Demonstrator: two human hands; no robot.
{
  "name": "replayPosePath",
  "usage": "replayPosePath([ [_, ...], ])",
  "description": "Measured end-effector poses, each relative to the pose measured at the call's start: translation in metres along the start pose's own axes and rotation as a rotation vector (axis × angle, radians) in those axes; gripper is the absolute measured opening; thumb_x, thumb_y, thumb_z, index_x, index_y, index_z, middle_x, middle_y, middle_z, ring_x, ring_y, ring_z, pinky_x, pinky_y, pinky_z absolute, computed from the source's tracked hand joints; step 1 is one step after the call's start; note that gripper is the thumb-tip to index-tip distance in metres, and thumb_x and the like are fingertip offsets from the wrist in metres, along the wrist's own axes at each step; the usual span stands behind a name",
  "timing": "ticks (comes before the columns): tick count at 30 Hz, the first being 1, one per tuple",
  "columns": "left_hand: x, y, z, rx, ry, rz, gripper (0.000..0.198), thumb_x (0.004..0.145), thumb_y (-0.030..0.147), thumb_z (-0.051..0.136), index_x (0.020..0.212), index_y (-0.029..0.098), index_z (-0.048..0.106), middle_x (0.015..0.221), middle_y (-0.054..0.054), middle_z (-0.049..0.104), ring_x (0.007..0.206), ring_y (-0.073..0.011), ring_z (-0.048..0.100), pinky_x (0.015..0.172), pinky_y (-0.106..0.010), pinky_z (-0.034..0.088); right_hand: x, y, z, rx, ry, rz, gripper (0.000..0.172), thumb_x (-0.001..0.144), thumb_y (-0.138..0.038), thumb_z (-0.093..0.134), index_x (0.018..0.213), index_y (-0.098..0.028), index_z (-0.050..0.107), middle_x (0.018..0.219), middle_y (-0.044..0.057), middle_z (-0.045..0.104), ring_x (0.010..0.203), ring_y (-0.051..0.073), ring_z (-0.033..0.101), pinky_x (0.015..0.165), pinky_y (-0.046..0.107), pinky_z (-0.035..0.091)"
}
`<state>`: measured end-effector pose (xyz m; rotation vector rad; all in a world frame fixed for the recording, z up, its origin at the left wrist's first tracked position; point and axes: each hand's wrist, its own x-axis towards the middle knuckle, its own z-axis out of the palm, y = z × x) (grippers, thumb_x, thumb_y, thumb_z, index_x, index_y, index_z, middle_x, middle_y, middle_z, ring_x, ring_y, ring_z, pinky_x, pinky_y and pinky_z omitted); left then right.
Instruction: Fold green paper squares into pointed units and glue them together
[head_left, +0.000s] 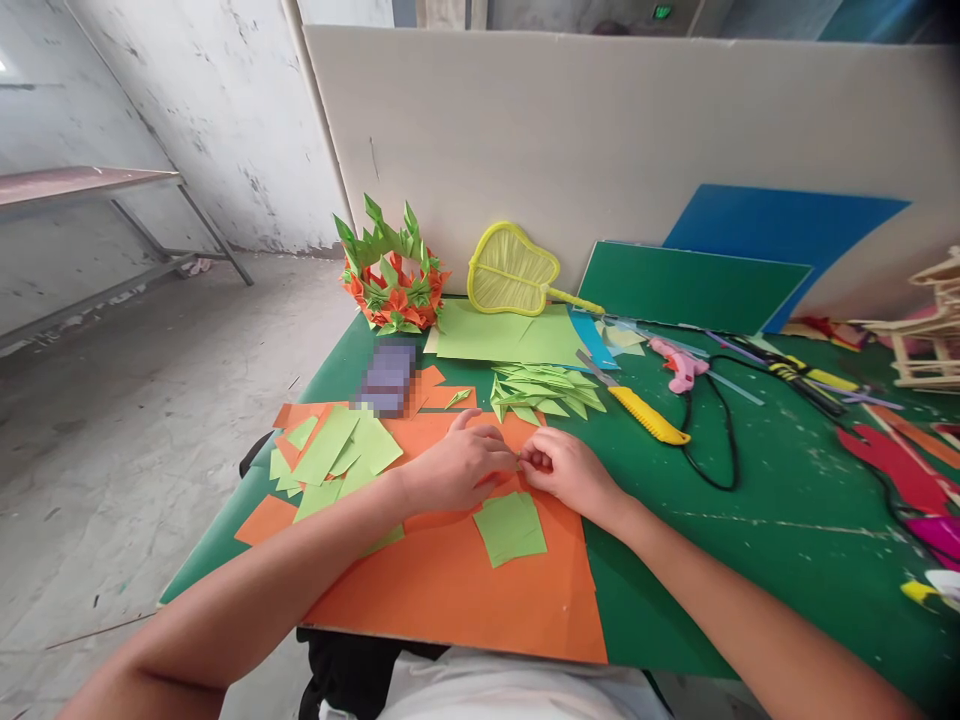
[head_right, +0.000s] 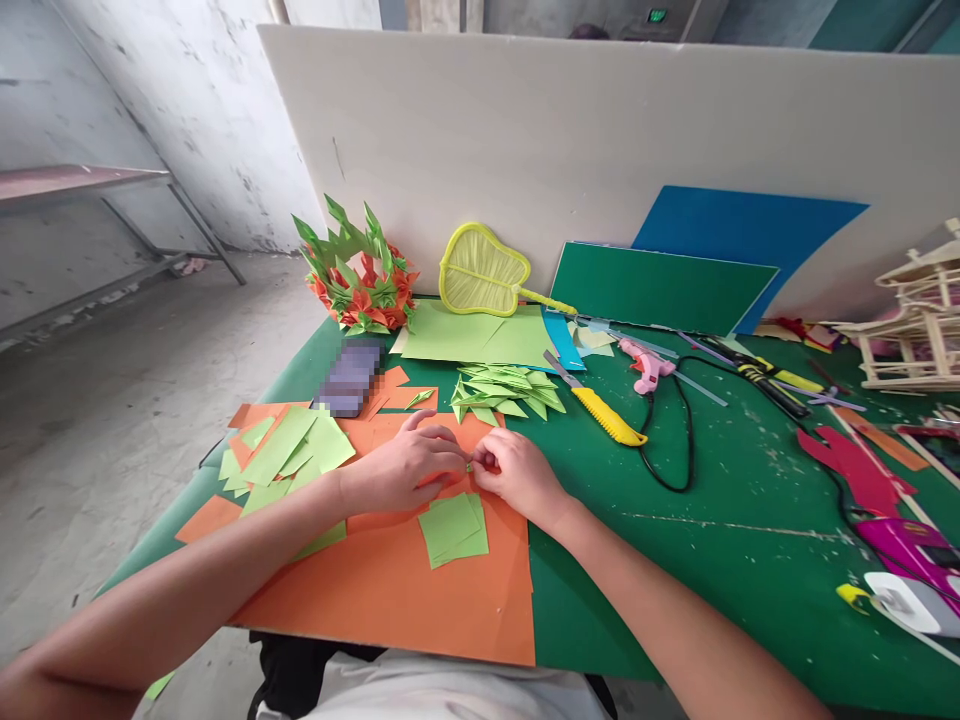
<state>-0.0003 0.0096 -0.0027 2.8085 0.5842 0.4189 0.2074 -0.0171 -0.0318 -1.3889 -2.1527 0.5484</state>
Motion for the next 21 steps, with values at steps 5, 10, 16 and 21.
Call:
replayPosePath([
  [5,0.0001,0.0026,-0.0006,0.021,-0.007,0.009,0.017,0.089,0.015,0.049,0.091,0.022,0.064,0.095,-0.002,0.070,0.096,-0.0188,0.056,0.106,-0.045,0.015,0.0007,-0.0004,-0.0001,-0.014,0.001,0.011,0.011,0.076,-0.011,0.058,0.069,-0.019,0.054,0.071,0.000,0.054,0.061,0.012,0.050,0.055,0.023,0.038],
  [10,0.0003,0.0043,-0.0007,0.066,-0.028,0.021,0.014,0.085,0.012,0.051,0.083,0.020,0.063,0.092,-0.002,0.068,0.095,-0.0193,0.056,0.107,-0.046,0.016,0.0008,0.0015,0.0001,0.001,-0.011,0.012,0.009,0.077,-0.012,0.057,0.073,-0.019,0.055,0.072,0.000,0.055,0.061,0.012,0.050,0.056,0.024,0.039],
  [16,-0.0014,0.0028,0.0012,0.041,-0.022,0.009,0.018,0.085,0.013,0.050,0.091,0.022,0.065,0.098,-0.002,0.066,0.099,-0.0195,0.055,0.107,-0.047,0.015,-0.0001,0.0048,-0.0030,0.075,-0.031,0.031,0.004,0.083,-0.017,0.056,0.084,-0.021,0.057,0.082,0.000,0.056,0.061,0.011,0.050,0.056,0.024,0.042],
  [21,-0.0023,0.0036,0.0088,0.052,0.038,-0.118,0.014,0.087,0.023,0.053,0.092,0.024,0.067,0.102,-0.003,0.062,0.092,-0.0176,0.055,0.105,-0.045,0.021,0.0004,0.0035,-0.0084,0.076,-0.046,-0.065,0.019,0.087,-0.017,0.054,0.103,-0.025,0.060,0.109,0.004,0.056,0.086,0.016,0.057,0.071,0.026,0.047],
])
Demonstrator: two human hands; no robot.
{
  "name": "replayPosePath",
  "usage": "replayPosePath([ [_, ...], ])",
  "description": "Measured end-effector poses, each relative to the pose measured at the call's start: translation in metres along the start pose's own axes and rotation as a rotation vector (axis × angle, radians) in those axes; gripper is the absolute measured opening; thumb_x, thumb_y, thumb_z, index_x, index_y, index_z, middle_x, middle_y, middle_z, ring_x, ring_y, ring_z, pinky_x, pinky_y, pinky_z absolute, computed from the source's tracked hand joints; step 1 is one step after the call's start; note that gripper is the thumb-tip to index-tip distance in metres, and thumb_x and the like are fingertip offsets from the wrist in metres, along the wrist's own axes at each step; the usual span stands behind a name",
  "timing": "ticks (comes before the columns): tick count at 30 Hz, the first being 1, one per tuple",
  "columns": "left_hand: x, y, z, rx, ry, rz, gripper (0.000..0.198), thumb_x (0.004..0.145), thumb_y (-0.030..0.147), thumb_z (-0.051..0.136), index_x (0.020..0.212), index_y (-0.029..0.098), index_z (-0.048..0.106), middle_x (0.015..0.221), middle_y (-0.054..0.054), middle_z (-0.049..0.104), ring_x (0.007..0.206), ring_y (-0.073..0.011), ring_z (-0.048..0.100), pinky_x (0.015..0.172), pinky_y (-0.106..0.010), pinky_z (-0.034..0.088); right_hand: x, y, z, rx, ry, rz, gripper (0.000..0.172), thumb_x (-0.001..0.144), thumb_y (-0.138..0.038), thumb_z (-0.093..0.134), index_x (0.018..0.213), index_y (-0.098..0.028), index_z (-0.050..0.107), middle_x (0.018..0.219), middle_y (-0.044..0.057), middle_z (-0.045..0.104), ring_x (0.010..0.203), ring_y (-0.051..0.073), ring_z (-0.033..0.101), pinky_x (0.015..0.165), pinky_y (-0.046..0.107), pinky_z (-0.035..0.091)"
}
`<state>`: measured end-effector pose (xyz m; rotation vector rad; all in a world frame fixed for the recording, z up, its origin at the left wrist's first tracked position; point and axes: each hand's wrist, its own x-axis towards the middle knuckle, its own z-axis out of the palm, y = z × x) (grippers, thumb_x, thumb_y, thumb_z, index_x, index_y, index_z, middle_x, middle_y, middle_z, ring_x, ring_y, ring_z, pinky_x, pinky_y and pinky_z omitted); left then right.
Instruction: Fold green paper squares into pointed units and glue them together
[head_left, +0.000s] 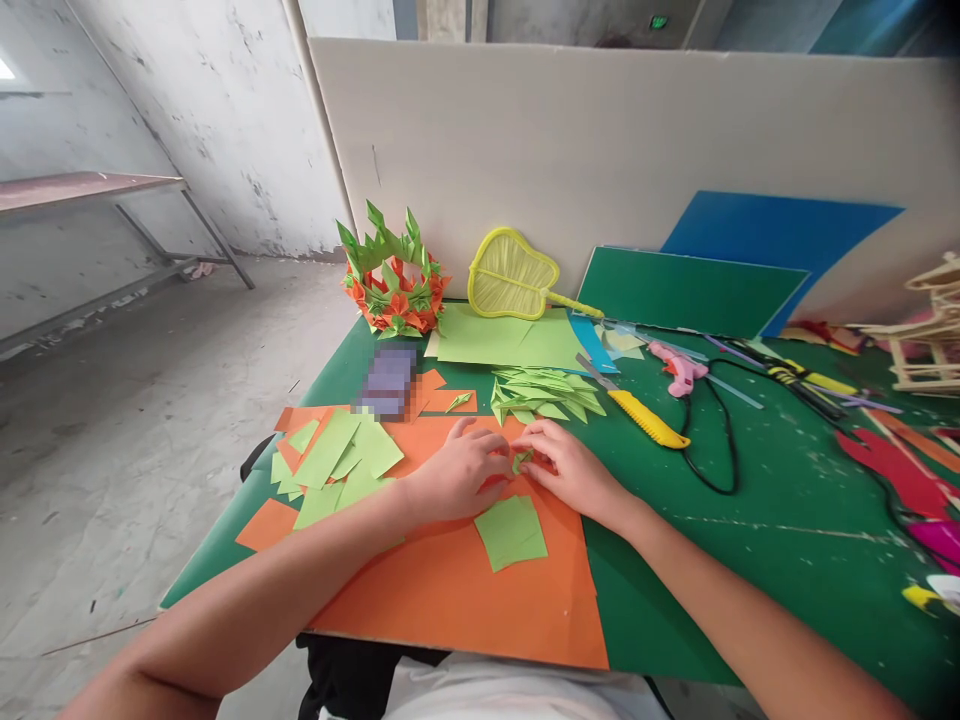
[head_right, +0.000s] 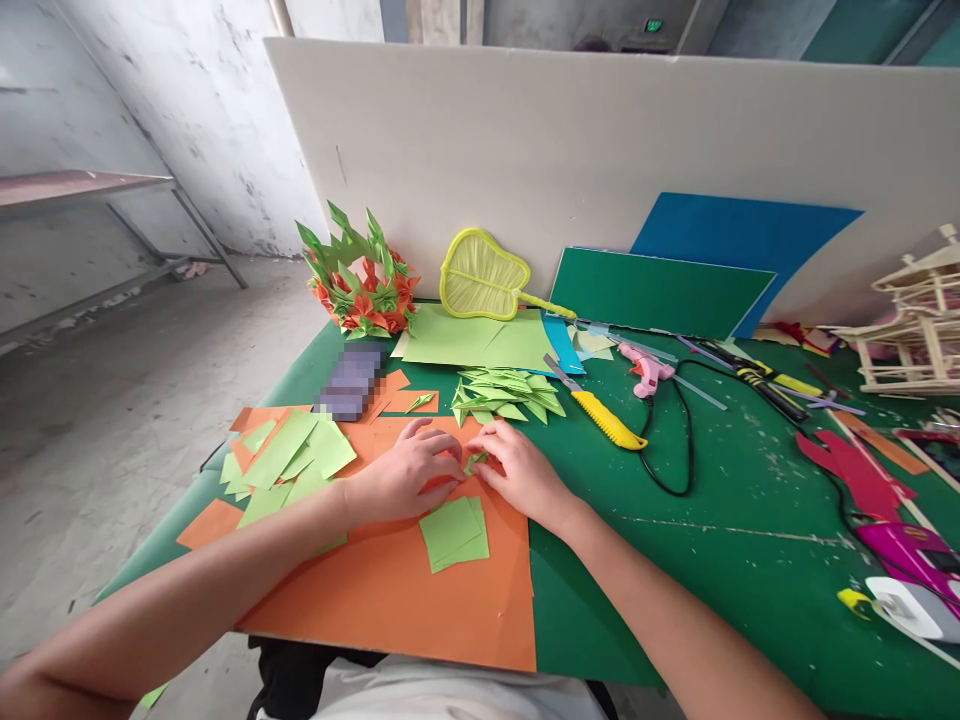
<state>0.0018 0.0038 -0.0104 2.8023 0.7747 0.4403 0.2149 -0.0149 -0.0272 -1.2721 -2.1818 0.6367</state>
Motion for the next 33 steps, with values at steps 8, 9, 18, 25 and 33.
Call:
replayPosePath([
  [8,0.009,-0.002,0.012,-0.056,0.052,-0.141,0.012,0.085,0.032,0.061,0.084,0.020,0.063,0.085,0.000,0.061,0.086,-0.0167,0.053,0.094,-0.036,0.032,0.000,-0.005,-0.002,-0.062,-0.004,-0.056,0.015,0.084,-0.008,0.051,0.086,-0.022,0.057,0.088,0.002,0.063,0.086,0.018,0.057,0.073,0.029,0.045],
  [9,0.009,-0.002,0.012,-0.055,0.060,-0.164,0.012,0.084,0.032,0.063,0.086,0.020,0.063,0.085,0.000,0.061,0.088,-0.0177,0.053,0.091,-0.036,0.033,0.000,-0.004,-0.002,-0.062,0.000,-0.044,0.015,0.083,-0.009,0.052,0.087,-0.022,0.059,0.086,0.002,0.064,0.084,0.018,0.057,0.071,0.029,0.044],
  [18,0.009,0.006,0.014,-0.198,0.148,-0.304,0.012,0.082,0.029,0.063,0.089,0.019,0.061,0.090,-0.002,0.062,0.093,-0.0201,0.053,0.086,-0.036,0.038,-0.002,-0.007,-0.002,0.211,0.060,0.211,0.012,0.080,-0.030,0.062,0.078,-0.019,0.065,0.063,-0.002,0.059,0.050,0.010,0.042,0.047,0.023,0.031],
  [25,0.009,0.010,0.014,-1.105,0.156,-0.493,0.024,0.081,0.037,0.063,0.088,0.015,0.062,0.084,-0.003,0.065,0.073,-0.0130,0.060,0.066,-0.024,0.048,-0.005,-0.021,-0.002,0.577,0.163,0.243,0.025,0.080,-0.043,0.064,0.081,-0.018,0.061,0.076,0.002,0.062,0.066,0.013,0.054,0.059,0.024,0.043],
  [33,0.011,0.017,-0.001,-1.286,0.184,-0.623,0.035,0.070,0.045,0.074,0.076,0.012,0.064,0.074,-0.004,0.066,0.071,-0.0133,0.061,0.072,-0.027,0.050,-0.007,-0.026,-0.001,0.673,0.199,0.300,0.028,0.077,-0.044,0.069,0.075,-0.018,0.062,0.069,0.000,0.061,0.063,0.012,0.055,0.058,0.024,0.044],
])
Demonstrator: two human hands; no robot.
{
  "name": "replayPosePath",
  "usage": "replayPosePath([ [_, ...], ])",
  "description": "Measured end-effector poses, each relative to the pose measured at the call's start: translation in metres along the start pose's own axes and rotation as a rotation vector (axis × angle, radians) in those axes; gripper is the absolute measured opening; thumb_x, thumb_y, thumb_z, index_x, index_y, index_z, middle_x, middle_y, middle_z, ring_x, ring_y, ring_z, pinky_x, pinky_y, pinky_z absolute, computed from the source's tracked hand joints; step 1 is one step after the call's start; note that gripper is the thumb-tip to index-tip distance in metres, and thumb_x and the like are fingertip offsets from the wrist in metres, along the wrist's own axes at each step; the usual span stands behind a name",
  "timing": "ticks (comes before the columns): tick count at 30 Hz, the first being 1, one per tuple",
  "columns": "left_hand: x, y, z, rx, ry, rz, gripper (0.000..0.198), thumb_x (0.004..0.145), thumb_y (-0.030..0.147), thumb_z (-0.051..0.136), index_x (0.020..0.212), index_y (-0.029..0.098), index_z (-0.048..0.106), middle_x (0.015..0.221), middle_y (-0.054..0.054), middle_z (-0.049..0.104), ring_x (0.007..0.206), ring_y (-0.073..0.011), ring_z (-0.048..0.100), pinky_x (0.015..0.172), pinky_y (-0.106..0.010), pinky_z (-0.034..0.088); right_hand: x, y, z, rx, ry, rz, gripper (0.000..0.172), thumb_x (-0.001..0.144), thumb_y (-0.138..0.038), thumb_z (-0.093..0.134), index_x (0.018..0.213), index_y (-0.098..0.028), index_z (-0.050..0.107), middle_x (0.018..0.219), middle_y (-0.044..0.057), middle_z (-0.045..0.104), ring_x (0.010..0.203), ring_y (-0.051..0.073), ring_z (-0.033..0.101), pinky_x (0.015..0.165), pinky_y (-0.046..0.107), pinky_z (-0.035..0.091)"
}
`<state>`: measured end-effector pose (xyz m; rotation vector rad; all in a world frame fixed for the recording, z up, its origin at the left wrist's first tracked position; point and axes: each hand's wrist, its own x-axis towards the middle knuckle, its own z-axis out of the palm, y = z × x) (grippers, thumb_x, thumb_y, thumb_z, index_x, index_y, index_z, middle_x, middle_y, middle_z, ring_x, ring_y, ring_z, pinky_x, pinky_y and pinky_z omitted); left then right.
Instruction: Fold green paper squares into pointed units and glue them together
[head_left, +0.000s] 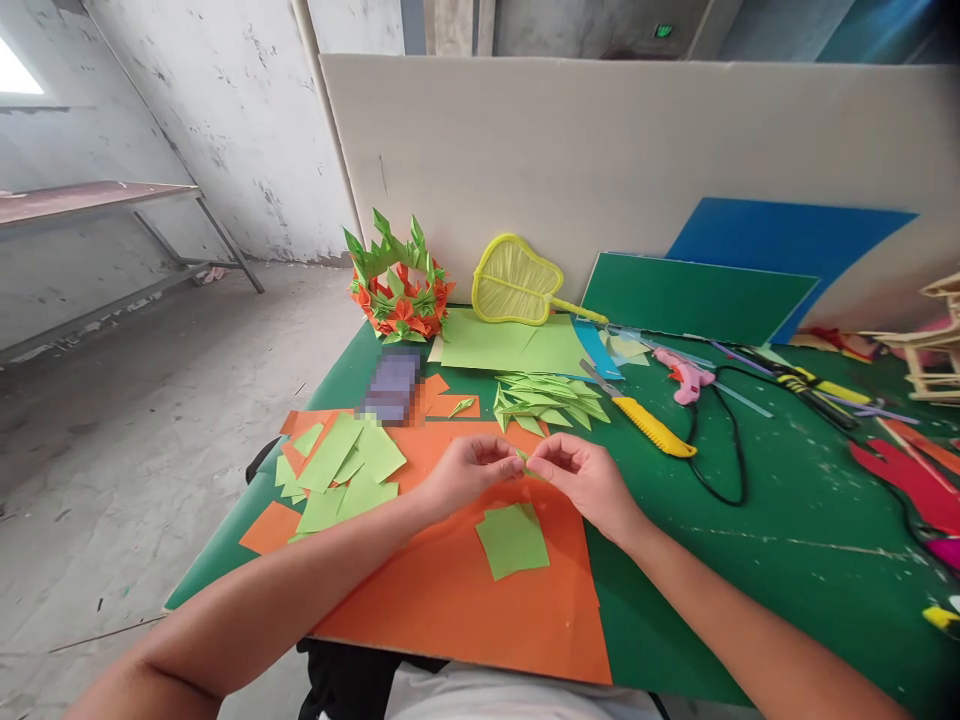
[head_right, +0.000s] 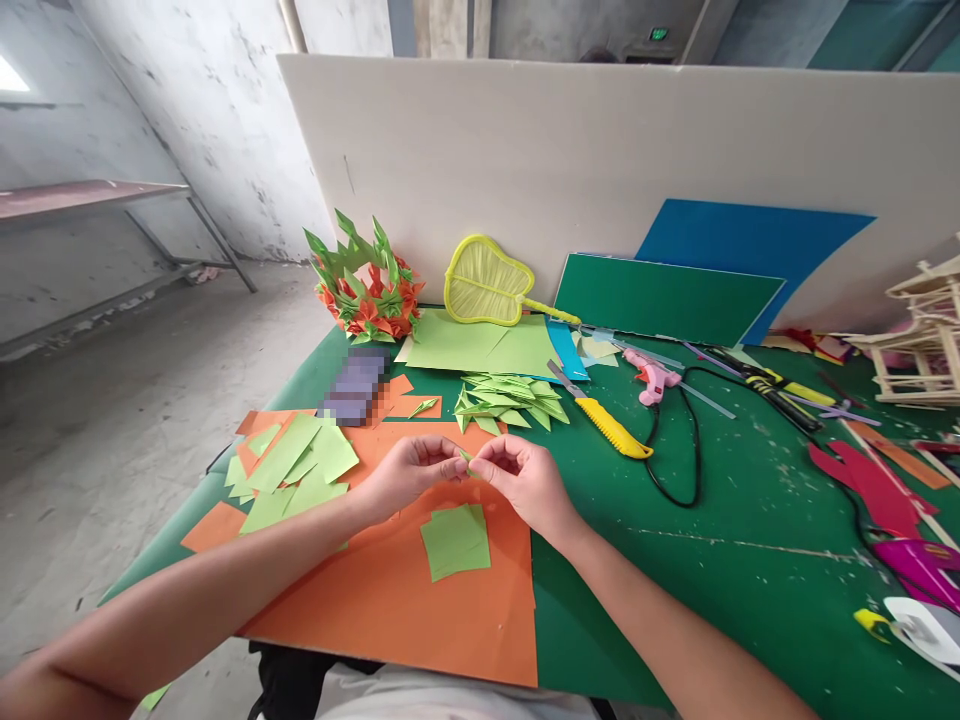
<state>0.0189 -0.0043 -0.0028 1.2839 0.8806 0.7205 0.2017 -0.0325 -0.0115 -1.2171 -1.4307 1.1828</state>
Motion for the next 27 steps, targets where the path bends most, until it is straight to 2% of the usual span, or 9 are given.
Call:
replayPosePath([
  [4,0.0012,-0.0010,-0.0012,0.037,0.017,0.012,0.035,0.070,0.046,0.073,0.076,0.013,0.062,0.072,-0.002,0.064,0.069,-0.0127,0.060,0.070,-0.027,0.049,-0.0001,0.0005,0.0000,0.073,-0.014,0.093,0.032,0.073,-0.047,0.072,0.074,-0.017,0.062,0.066,-0.001,0.061,0.053,0.010,0.052,0.051,0.023,0.043],
  [8,0.0024,-0.0034,-0.0031,0.103,-0.025,0.051,0.032,0.074,0.044,0.070,0.078,0.013,0.064,0.074,-0.003,0.064,0.071,-0.0135,0.060,0.072,-0.027,0.050,0.0005,-0.0011,-0.0002,0.117,-0.042,0.134,0.034,0.072,-0.049,0.072,0.074,-0.017,0.063,0.066,-0.001,0.060,0.052,0.010,0.052,0.051,0.024,0.045],
  [13,0.0011,-0.0022,-0.0053,0.203,-0.026,0.067,0.031,0.077,0.043,0.066,0.079,0.013,0.066,0.075,-0.005,0.067,0.072,-0.0146,0.062,0.070,-0.027,0.051,0.0001,0.0003,-0.0003,0.039,-0.048,0.071,0.030,0.075,-0.048,0.069,0.077,-0.018,0.065,0.070,0.001,0.063,0.053,0.010,0.053,0.052,0.024,0.046],
  [21,-0.0007,-0.0034,-0.0077,0.426,-0.010,0.067,0.027,0.079,0.041,0.061,0.077,0.015,0.068,0.073,-0.003,0.069,0.066,-0.0137,0.062,0.058,-0.022,0.046,-0.0026,0.0002,-0.0014,-0.155,-0.072,-0.054,0.028,0.079,-0.047,0.065,0.075,-0.019,0.063,0.070,0.001,0.062,0.060,0.014,0.056,0.055,0.025,0.046],
  [27,-0.0021,-0.0018,-0.0062,0.460,-0.019,0.090,0.028,0.079,0.042,0.061,0.075,0.015,0.067,0.075,-0.003,0.069,0.066,-0.0135,0.060,0.056,-0.021,0.045,-0.0035,-0.0012,-0.0011,-0.134,-0.089,-0.052,0.025,0.082,-0.043,0.062,0.073,-0.019,0.063,0.067,0.001,0.059,0.058,0.012,0.050,0.054,0.025,0.042],
])
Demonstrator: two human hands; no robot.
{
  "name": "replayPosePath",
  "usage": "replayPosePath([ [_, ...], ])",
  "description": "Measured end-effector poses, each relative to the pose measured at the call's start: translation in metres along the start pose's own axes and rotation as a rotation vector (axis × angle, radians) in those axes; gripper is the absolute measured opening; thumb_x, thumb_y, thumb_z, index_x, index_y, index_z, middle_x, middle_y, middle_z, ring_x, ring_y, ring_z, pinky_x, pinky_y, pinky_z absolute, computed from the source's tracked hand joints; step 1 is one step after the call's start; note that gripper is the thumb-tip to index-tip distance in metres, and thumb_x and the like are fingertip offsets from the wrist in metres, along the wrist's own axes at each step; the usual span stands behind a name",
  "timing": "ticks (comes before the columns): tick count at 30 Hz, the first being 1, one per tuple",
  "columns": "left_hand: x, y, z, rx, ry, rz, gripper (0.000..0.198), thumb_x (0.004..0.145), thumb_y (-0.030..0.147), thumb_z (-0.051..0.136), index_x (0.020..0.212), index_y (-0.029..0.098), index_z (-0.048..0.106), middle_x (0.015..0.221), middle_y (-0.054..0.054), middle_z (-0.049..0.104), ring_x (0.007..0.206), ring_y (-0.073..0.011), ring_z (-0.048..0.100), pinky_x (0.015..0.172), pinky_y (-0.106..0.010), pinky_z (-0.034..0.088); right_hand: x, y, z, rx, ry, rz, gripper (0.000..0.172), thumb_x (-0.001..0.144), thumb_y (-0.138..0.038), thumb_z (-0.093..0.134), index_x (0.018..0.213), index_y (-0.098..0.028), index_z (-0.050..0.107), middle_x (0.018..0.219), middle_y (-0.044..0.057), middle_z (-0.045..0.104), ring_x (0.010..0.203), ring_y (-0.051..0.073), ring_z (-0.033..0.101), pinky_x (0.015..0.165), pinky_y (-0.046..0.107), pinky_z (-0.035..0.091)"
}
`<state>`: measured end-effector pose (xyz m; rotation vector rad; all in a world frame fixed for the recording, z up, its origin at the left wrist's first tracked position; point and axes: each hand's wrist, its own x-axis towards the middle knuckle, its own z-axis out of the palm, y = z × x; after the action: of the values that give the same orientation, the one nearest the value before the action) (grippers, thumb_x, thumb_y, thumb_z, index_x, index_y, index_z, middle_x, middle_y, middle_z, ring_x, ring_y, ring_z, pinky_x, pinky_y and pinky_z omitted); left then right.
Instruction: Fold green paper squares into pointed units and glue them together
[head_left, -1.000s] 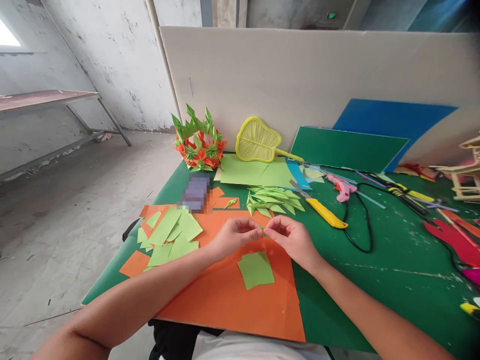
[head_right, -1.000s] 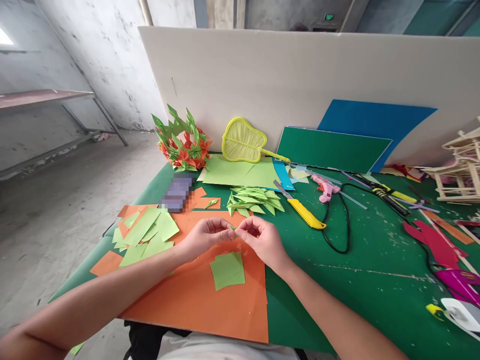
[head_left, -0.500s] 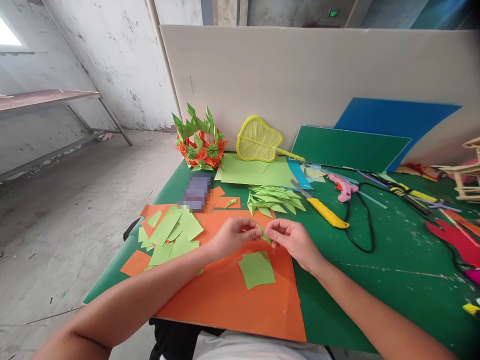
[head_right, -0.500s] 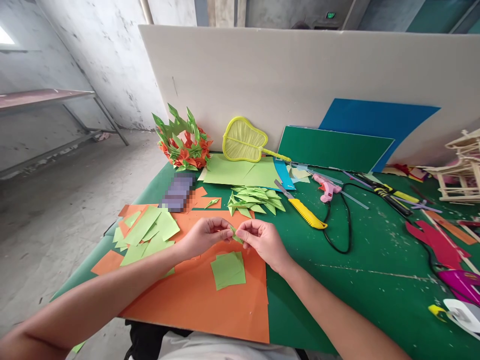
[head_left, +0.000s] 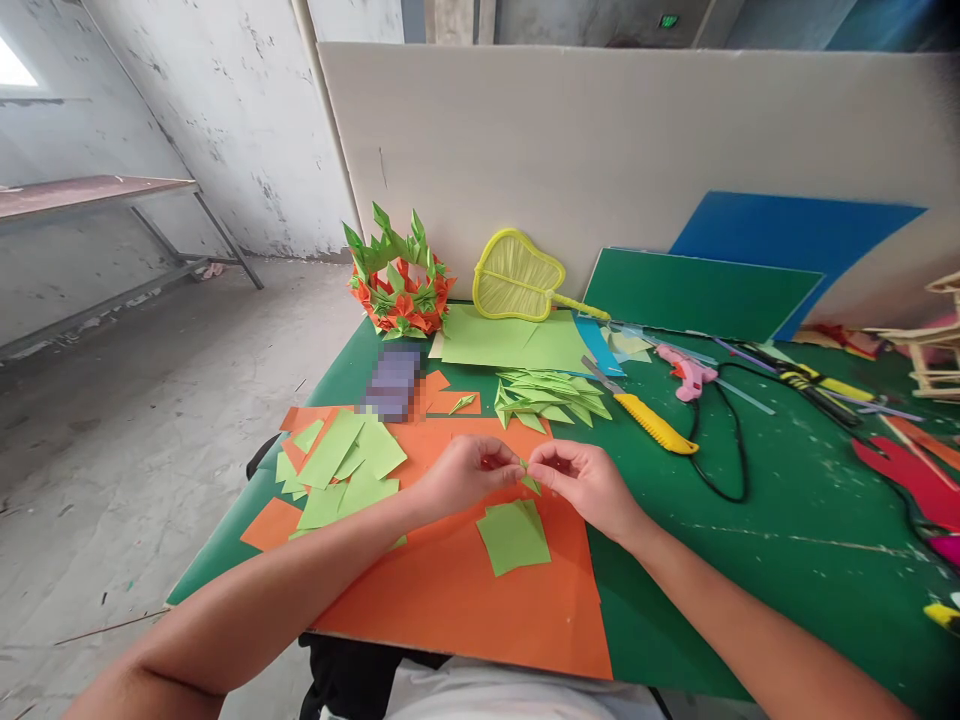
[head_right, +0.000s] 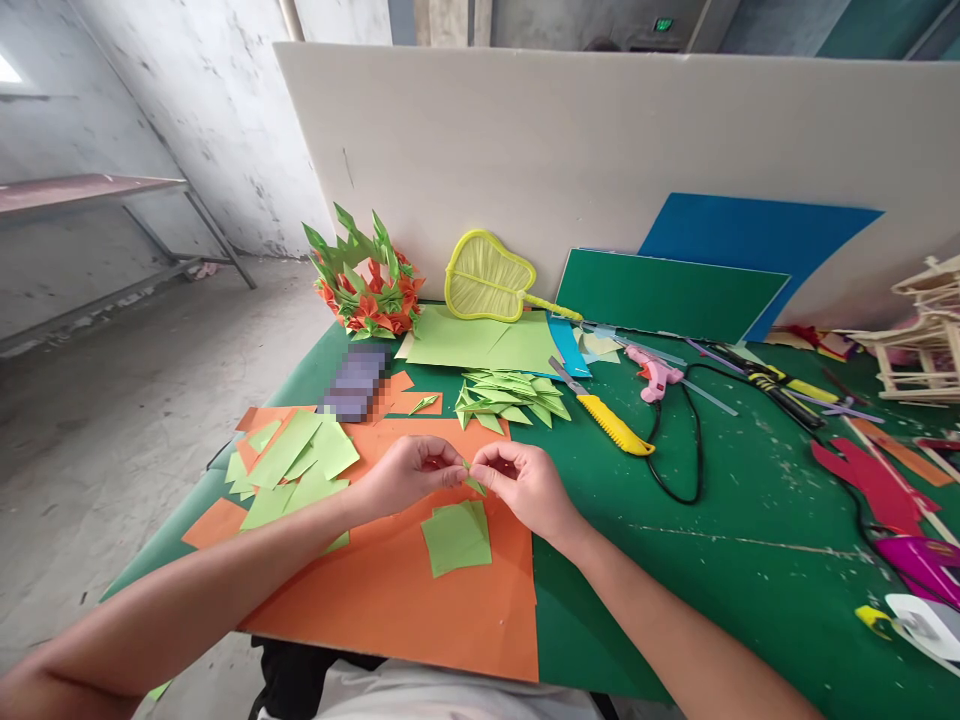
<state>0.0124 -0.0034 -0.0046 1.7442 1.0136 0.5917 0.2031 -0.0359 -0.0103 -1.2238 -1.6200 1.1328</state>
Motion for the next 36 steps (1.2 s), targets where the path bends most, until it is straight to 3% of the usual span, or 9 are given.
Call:
replayPosePath([
  [17,-0.001,-0.002,0.003,0.012,0.020,-0.027,0.024,0.077,0.038,0.060,0.070,0.015,0.061,0.069,-0.001,0.066,0.061,-0.0117,0.057,0.051,-0.020,0.041,-0.001,0.001,0.004,0.062,-0.060,0.042,0.023,0.082,-0.042,0.062,0.082,-0.019,0.060,0.072,0.001,0.059,0.057,0.012,0.055,0.054,0.025,0.048],
  [24,-0.004,-0.001,0.006,0.128,0.007,-0.039,0.016,0.073,0.031,0.058,0.070,0.016,0.059,0.068,0.000,0.063,0.060,-0.0122,0.056,0.052,-0.021,0.042,-0.002,0.002,0.005,-0.169,-0.007,-0.062,0.015,0.083,-0.034,0.060,0.078,-0.020,0.062,0.075,0.002,0.062,0.064,0.014,0.055,0.057,0.025,0.045],
  [32,-0.007,0.002,0.014,0.200,0.026,0.006,0.008,0.070,0.025,0.053,0.068,0.018,0.050,0.067,0.003,0.058,0.060,-0.0116,0.053,0.052,-0.021,0.040,0.000,0.002,0.007,-0.212,-0.037,-0.122,0.015,0.084,-0.025,0.053,0.070,-0.019,0.053,0.066,-0.001,0.055,0.061,0.012,0.047,0.055,0.022,0.039],
  [36,-0.008,0.002,0.018,0.165,0.040,-0.005,0.006,0.070,0.024,0.051,0.071,0.018,0.049,0.067,0.003,0.057,0.061,-0.0112,0.053,0.053,-0.021,0.040,0.000,0.004,0.009,-0.120,-0.050,-0.125,0.015,0.086,-0.024,0.051,0.072,-0.019,0.051,0.067,-0.002,0.051,0.061,0.011,0.045,0.055,0.022,0.038],
])
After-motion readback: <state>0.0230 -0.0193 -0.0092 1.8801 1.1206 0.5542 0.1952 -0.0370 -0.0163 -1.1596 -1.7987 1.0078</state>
